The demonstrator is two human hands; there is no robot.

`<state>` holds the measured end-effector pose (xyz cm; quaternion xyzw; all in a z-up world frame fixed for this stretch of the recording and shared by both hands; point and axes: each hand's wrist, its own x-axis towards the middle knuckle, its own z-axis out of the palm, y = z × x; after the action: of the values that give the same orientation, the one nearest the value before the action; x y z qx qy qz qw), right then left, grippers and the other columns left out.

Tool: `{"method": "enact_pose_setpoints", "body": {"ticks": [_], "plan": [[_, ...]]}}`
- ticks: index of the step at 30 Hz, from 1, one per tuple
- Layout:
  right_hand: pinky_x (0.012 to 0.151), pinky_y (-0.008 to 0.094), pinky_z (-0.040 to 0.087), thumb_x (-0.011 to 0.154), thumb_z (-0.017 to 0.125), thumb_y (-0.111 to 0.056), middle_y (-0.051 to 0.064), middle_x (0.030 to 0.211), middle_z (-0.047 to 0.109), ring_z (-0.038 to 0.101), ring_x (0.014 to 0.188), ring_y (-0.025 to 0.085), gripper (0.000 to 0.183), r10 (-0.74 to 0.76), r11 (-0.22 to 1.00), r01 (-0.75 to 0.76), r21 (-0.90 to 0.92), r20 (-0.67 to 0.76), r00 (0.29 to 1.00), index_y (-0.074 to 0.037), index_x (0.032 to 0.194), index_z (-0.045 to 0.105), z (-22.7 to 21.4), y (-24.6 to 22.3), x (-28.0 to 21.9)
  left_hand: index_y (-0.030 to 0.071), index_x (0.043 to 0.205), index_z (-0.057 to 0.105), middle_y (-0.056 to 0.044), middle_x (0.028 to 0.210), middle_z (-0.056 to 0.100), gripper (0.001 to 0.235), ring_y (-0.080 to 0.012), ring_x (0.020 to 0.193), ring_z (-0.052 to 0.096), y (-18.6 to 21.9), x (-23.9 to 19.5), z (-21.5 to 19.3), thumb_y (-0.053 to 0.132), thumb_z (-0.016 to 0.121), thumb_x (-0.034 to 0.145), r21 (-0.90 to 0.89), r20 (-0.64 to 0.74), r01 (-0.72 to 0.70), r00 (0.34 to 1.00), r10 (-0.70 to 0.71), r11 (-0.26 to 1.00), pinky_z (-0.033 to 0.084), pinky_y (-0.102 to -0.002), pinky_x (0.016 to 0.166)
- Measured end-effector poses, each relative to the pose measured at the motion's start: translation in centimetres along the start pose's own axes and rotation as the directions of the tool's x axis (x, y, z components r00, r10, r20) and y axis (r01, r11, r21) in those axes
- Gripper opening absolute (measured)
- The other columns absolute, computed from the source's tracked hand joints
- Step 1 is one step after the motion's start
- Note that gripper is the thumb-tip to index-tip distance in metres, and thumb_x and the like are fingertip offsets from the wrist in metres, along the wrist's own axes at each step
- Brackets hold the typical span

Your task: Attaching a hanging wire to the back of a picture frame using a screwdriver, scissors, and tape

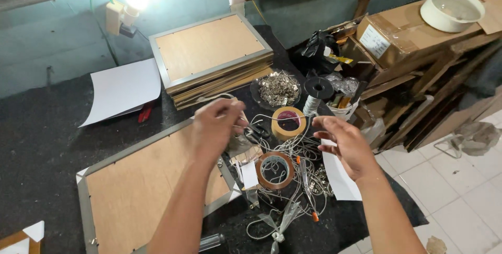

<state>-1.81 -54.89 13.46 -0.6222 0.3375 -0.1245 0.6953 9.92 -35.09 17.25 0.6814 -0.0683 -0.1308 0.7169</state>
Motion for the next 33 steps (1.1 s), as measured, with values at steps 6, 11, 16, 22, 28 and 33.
{"method": "enact_pose_setpoints", "body": {"ticks": [6,11,16,22,28,33], "plan": [[0.089,0.031,0.037,0.079,0.054,-0.032,-0.006,0.09,0.064,0.057,0.098,0.014,0.022,-0.392,0.119,0.175,-0.977,0.116,0.913,-0.037,0.096,0.065,-3.2,5.5,7.1,0.012,0.111,0.057,-0.014,0.102,0.062,0.048,-0.0332,0.099,0.057,-6.4,1.4,2.9,0.043,0.06,0.074,0.72,0.261,-0.079,0.951,-0.163,0.69,0.048,-0.046,0.083],[0.086,0.044,0.034,0.072,0.058,-0.037,-0.007,0.101,0.051,0.041,0.106,0.021,0.022,-0.198,0.049,0.045,-0.998,0.035,0.98,-0.037,0.093,0.064,-2.9,9.0,11.0,0.015,0.116,0.053,-0.013,0.108,0.056,0.048,-0.0348,0.1,0.055,-8.8,1.5,4.0,0.043,0.057,0.076,0.752,0.268,-0.116,0.953,-0.141,0.649,0.047,-0.048,0.084],[0.08,0.042,0.043,0.071,0.061,-0.036,-0.002,0.093,0.055,0.05,0.098,0.024,0.014,-0.237,0.196,0.076,-0.978,0.029,0.971,-0.033,0.084,0.067,-1.4,3.9,7.6,0.016,0.111,0.056,-0.012,0.104,0.056,0.04,-0.0367,0.096,0.056,-7.1,1.7,4.1,0.035,0.059,0.076,0.675,0.266,-0.146,0.963,-0.053,0.723,0.048,-0.047,0.081],[0.066,0.023,0.04,0.069,0.071,-0.019,0.001,0.061,0.043,0.046,0.066,0.01,0.014,-0.451,0.768,0.422,-0.482,0.06,0.89,-0.014,0.082,0.069,1.2,-2.7,2.1,0.012,0.116,0.054,-0.009,0.07,0.053,0.052,-0.0287,0.06,0.059,-2.5,1.3,6.1,0.024,0.066,0.066,0.337,0.473,-0.417,0.85,0.231,0.844,0.048,-0.039,0.056],[0.049,0.024,0.038,0.08,0.058,-0.013,0.006,0.074,0.044,0.043,0.066,0.014,0.027,-0.528,0.842,0.493,0.219,0.147,0.837,-0.001,0.105,0.056,2.8,-4.4,0.5,0.007,0.075,0.057,-0.005,0.052,0.049,0.025,-0.0151,0.052,0.045,2.0,-0.2,7.0,0.024,0.045,0.088,0.123,0.638,-0.302,0.754,0.158,0.945,0.04,-0.03,0.047],[0.049,0.019,0.03,0.085,0.049,-0.025,0.005,0.06,0.048,0.039,0.056,0.008,0.035,-0.221,0.969,0.245,0.028,0.544,0.81,0.007,0.097,0.059,2.7,-1.3,1.0,0.007,0.086,0.048,-0.007,0.067,0.049,0.034,-0.0168,0.064,0.056,5.6,-0.3,3.6,0.036,0.032,0.091,-0.343,0.217,-0.122,0.954,0.205,0.932,0.051,-0.024,0.053]]}}
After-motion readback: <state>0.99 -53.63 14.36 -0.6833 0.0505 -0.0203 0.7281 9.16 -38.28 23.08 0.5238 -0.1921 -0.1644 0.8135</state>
